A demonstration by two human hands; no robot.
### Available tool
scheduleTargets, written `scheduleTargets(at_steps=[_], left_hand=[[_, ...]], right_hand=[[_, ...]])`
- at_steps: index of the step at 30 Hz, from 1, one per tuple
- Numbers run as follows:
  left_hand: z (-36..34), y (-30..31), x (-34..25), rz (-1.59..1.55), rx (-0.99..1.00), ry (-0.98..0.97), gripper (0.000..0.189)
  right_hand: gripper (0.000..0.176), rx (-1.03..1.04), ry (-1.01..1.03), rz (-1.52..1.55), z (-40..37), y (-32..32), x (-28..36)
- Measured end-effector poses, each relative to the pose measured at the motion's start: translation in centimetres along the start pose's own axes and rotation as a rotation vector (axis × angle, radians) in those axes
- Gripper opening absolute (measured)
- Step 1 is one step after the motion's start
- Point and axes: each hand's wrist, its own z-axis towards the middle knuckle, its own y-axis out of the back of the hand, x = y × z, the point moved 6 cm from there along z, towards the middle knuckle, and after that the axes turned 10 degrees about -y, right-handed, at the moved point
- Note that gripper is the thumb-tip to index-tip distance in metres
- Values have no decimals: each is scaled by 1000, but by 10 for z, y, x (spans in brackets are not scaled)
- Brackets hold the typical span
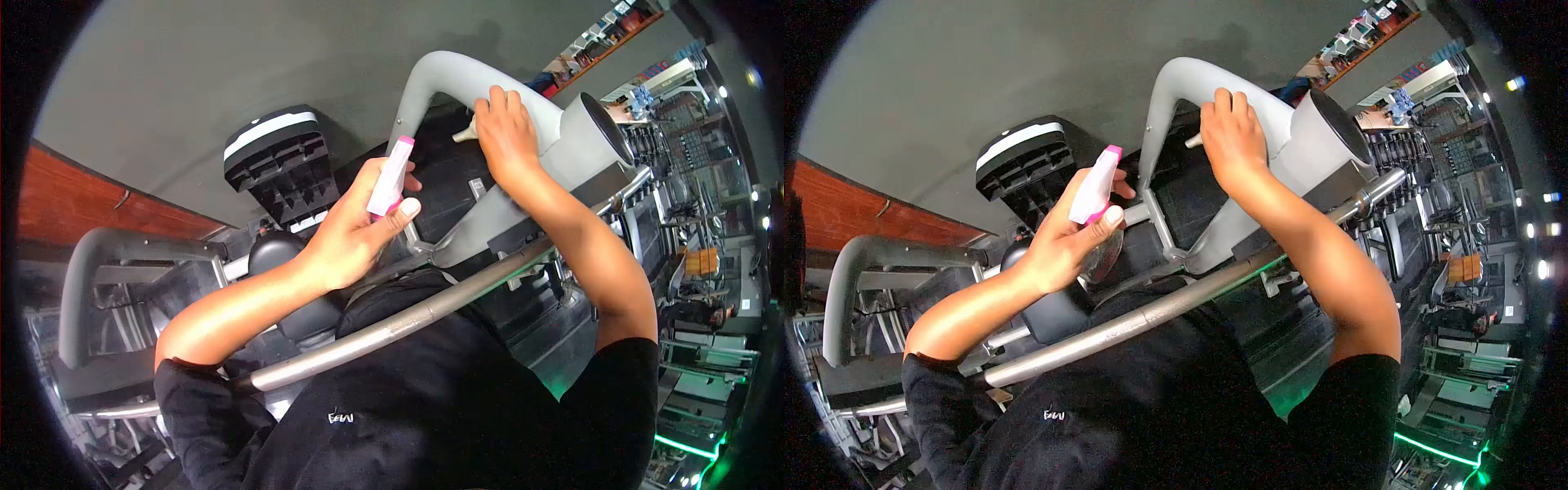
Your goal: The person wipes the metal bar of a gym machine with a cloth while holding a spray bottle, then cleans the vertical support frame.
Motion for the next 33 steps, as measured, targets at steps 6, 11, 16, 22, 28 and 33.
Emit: scheduleTargets(at_steps=[6, 11, 16, 22, 28, 33], left_hand=[[0, 4, -9, 56, 20, -33, 49], [1, 10, -8, 39, -9, 10, 48], [3, 19, -1, 55, -46, 35, 49], [5, 22, 12, 23, -74, 23, 52], [7, 23, 16, 66, -64, 3, 52], [7, 27, 11, 40, -69, 24, 51]], right_hand=[[13, 10, 57, -54, 33, -66, 34], [11, -2, 104, 1, 51, -124, 59], [14, 55, 176, 116, 61, -170, 64], [22, 227, 59, -23, 59, -119, 52], [28, 516, -39, -227, 45, -66, 37], [27, 339, -2, -177, 57, -83, 43]])
